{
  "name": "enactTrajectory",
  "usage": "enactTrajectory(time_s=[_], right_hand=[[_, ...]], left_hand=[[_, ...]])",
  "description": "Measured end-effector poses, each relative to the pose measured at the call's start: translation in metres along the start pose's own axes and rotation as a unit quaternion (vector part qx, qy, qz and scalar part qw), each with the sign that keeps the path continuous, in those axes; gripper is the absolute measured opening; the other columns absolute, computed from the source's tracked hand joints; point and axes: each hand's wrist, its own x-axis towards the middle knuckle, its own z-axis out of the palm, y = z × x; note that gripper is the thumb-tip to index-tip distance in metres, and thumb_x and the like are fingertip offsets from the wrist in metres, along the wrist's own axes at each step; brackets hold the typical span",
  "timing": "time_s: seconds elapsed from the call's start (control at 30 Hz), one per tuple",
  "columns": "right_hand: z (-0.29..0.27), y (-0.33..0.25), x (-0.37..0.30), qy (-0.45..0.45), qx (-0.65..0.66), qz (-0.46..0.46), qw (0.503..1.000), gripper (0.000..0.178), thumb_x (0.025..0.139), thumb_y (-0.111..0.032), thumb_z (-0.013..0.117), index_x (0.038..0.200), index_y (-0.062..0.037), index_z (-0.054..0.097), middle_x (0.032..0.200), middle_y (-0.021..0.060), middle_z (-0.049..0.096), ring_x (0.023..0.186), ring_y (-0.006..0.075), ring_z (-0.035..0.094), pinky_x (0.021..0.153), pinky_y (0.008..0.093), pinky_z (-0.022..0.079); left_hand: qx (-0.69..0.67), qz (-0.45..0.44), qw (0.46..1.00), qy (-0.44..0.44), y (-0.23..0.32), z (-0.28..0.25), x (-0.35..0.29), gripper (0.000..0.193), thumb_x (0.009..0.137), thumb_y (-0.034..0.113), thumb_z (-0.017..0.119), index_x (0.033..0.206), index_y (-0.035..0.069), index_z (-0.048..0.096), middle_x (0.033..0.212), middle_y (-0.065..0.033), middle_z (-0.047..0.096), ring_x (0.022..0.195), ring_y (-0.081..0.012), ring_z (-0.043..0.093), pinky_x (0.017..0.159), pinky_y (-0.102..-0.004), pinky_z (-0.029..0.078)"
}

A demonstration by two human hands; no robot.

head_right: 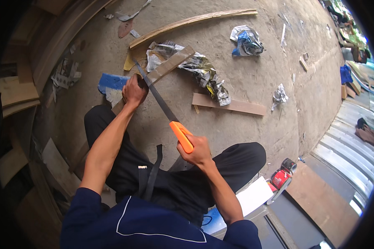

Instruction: The person sits on the floor and uses a hand saw to cut a small piece of wood. They hold the wood steady with one hand and saw with the other, producing sawdust as they work.

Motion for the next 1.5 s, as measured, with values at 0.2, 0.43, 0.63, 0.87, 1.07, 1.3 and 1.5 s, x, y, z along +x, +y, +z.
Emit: enactTrajectory(time_s=[0.2,0.43,0.63,0.87,1.07,1.3,1.5], right_hand=[[-0.005,0.015,-0.002,-0.015,0.039,0.031,0.999,0.009,0.076,-0.008,0.064,0.074,-0.0003,0.061,0.058,0.0129,0.056,0.050,0.0215,0.058,0.052,0.0306,0.046],[-0.004,0.020,-0.008,-0.021,0.033,0.027,0.999,0.009,0.075,-0.010,0.066,0.073,-0.0017,0.063,0.060,0.0143,0.059,0.052,0.0274,0.061,0.054,0.0333,0.048],[-0.001,0.023,-0.013,0.000,0.045,0.052,0.998,0.011,0.077,-0.010,0.065,0.074,-0.0004,0.063,0.058,0.0122,0.058,0.050,0.0213,0.058,0.053,0.0315,0.046],[0.002,0.040,-0.009,0.025,0.049,0.076,0.996,0.015,0.079,-0.013,0.063,0.072,0.0011,0.061,0.056,0.0129,0.055,0.048,0.0202,0.052,0.052,0.0333,0.043],[0.012,0.038,-0.006,0.014,-0.002,0.005,1.000,0.018,0.077,-0.013,0.063,0.067,0.0013,0.058,0.055,0.0161,0.053,0.046,0.0250,0.053,0.050,0.0364,0.042],[0.028,0.037,-0.013,0.010,0.011,0.002,1.000,0.017,0.076,-0.012,0.064,0.068,0.0022,0.059,0.056,0.0169,0.053,0.046,0.0245,0.054,0.050,0.0358,0.042],[0.026,0.034,-0.006,0.019,0.009,0.006,1.000,0.017,0.077,-0.011,0.063,0.067,0.0018,0.057,0.054,0.0147,0.052,0.045,0.0215,0.051,0.049,0.0346,0.042]], left_hand=[[0.016,0.024,1.000,0.004,-0.003,0.007,-0.001,0.043,0.077,0.043,0.064,0.098,0.006,0.059,0.097,-0.0130,0.062,0.099,-0.0325,0.057,0.078,-0.0451,0.040],[0.004,0.081,0.997,-0.018,-0.008,-0.008,-0.006,0.047,0.081,0.045,0.061,0.102,0.003,0.057,0.101,-0.0148,0.060,0.100,-0.0331,0.055,0.082,-0.0444,0.041],[0.047,0.132,0.990,-0.012,-0.011,-0.026,-0.021,0.062,0.081,0.056,0.062,0.112,0.003,0.055,0.102,-0.0125,0.057,0.099,-0.0303,0.053,0.084,-0.0419,0.041],[0.124,0.159,0.979,0.018,-0.028,-0.023,-0.029,0.064,0.084,0.059,0.059,0.117,0.005,0.055,0.105,-0.0103,0.055,0.099,-0.0269,0.051,0.084,-0.0400,0.037],[0.125,0.185,0.975,-0.001,-0.025,-0.016,-0.027,0.056,0.087,0.054,0.059,0.117,0.007,0.056,0.105,-0.0095,0.055,0.101,-0.0263,0.051,0.083,-0.0406,0.038],[0.099,0.227,0.969,0.030,-0.035,-0.011,-0.024,0.050,0.085,0.049,0.063,0.110,0.006,0.056,0.097,-0.0092,0.056,0.094,-0.0269,0.055,0.076,-0.0389,0.041],[0.069,0.225,0.972,0.013,-0.035,-0.013,-0.015,0.046,0.085,0.046,0.065,0.106,0.006,0.056,0.097,-0.0089,0.056,0.096,-0.0267,0.056,0.077,-0.0392,0.043]])
